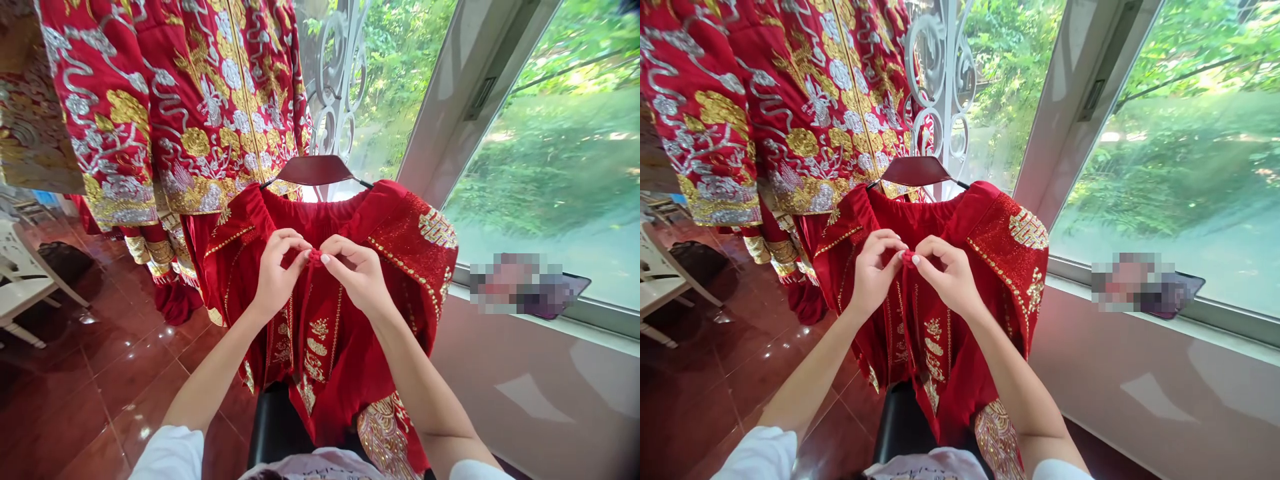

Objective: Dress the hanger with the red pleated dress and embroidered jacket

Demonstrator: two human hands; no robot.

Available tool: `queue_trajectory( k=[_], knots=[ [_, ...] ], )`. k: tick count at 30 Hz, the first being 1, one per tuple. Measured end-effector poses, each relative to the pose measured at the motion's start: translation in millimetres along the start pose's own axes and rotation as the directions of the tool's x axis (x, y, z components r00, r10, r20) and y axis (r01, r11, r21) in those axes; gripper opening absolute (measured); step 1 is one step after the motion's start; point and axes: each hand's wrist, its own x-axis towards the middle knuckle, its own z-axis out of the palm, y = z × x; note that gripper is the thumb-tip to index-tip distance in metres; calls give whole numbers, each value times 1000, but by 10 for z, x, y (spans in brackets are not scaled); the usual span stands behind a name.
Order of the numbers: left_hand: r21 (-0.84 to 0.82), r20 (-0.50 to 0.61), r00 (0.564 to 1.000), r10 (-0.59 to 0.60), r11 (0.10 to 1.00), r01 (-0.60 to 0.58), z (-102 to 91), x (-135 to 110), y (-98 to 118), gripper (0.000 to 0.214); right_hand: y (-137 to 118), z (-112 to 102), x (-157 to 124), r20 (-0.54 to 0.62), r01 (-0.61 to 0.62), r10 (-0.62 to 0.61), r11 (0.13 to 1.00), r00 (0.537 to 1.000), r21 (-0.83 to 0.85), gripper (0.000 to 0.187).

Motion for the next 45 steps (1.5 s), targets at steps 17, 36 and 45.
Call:
queue_trajectory(
  k=[17, 36, 45],
  knots=[
    [182, -1, 998, -60, 981, 60, -162, -106, 244, 13, 162, 183, -136, -234, 203, -371, 824, 898, -529, 14],
    [301, 339, 911, 234, 890, -341, -327, -9, 114, 11, 77, 60, -195, 18, 116, -118, 920, 993, -375, 10],
    [531, 269, 812, 518, 624, -574, -240, -195, 73, 16, 36, 40, -251, -10, 83, -85, 990, 996, -118, 15]
  ],
)
